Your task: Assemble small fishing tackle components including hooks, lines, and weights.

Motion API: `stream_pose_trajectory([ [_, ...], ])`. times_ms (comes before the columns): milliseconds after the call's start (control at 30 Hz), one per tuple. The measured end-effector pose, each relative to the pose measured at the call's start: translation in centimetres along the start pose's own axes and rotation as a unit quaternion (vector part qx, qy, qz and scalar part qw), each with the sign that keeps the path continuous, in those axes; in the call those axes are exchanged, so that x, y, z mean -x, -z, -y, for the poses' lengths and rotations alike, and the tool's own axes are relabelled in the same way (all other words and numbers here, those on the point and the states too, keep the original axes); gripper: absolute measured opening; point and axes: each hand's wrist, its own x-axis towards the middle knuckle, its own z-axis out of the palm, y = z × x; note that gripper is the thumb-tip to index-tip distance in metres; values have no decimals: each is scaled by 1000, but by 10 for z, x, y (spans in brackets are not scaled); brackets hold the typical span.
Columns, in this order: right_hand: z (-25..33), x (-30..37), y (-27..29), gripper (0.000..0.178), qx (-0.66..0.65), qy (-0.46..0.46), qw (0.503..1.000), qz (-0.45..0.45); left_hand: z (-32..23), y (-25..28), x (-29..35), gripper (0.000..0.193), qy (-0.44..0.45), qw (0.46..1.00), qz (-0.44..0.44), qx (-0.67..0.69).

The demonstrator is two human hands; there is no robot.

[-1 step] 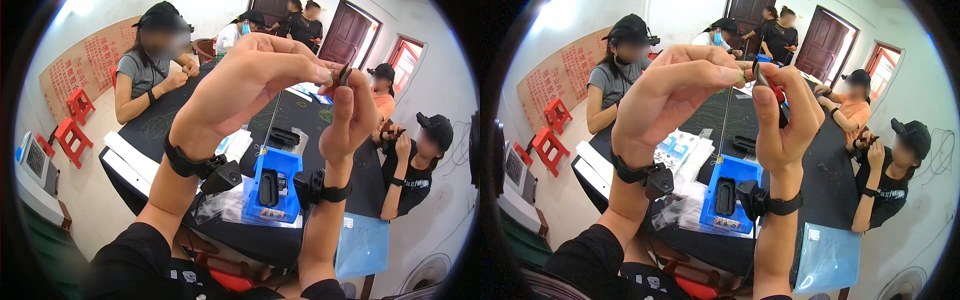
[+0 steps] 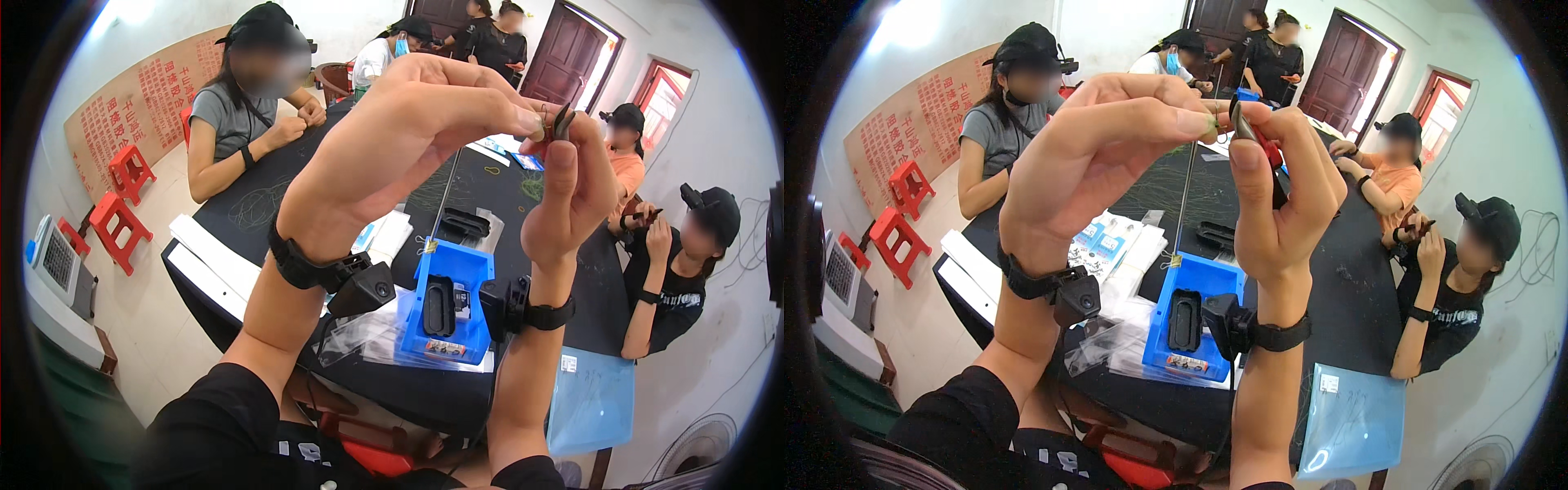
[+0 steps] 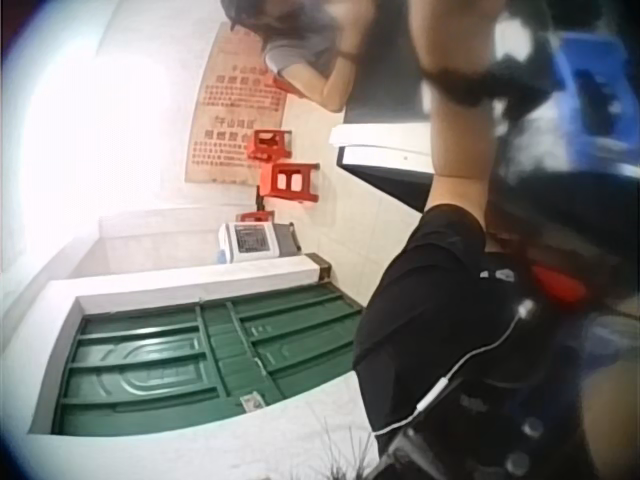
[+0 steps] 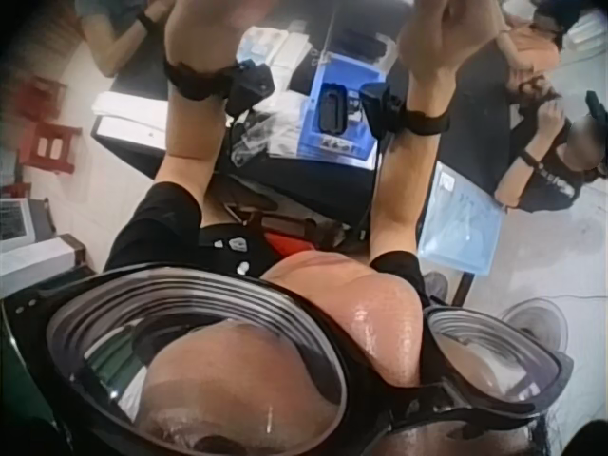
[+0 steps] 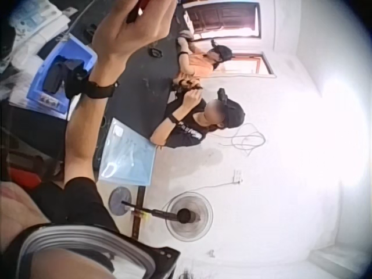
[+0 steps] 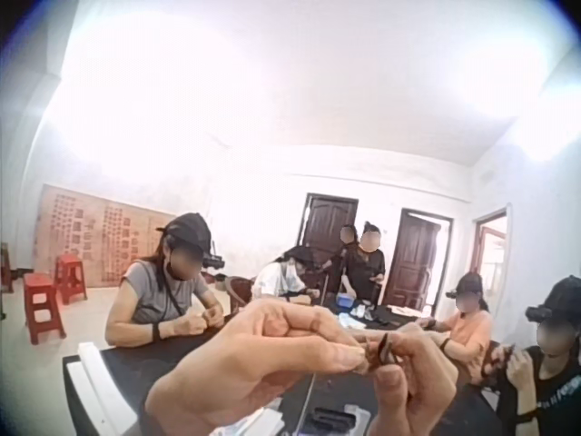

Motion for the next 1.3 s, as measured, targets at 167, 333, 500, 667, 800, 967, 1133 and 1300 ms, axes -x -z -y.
stream_pose_trajectory([
  [167, -3, 1, -4, 39, -15, 5, 1000, -18, -1, 0, 1, 15, 5, 1000, 3, 8],
  [333, -1, 3, 3, 49, 25, -3, 999, 40, 0, -1, 1, 16, 8, 1000, -1, 4],
  [500, 0, 4, 2, 51, 32, -8, 999, 42, 3, 1, -1, 17, 1, 1000, 7, 19],
  [667, 2, 5, 1, 49, 40, -3, 999, 35, 6, 3, -1, 18, -4, 1000, 8, 6],
  [800, 1, 4, -4, 40, 32, 13, 999, -14, 7, 2, -1, 19, -11, 1000, 8, 13],
  [967, 2, 4, -7, 34, 23, 15, 998, -50, 9, 0, -2, 18, -11, 1000, 10, 19],
  [1133, 5, 6, -8, 45, 51, 32, 997, -42, 8, -1, -2, 18, -4, 1000, 9, 10],
  [1300, 7, 5, -13, 48, -8, -3, 997, -75, 8, -4, -4, 17, -14, 1000, 25, -9],
])
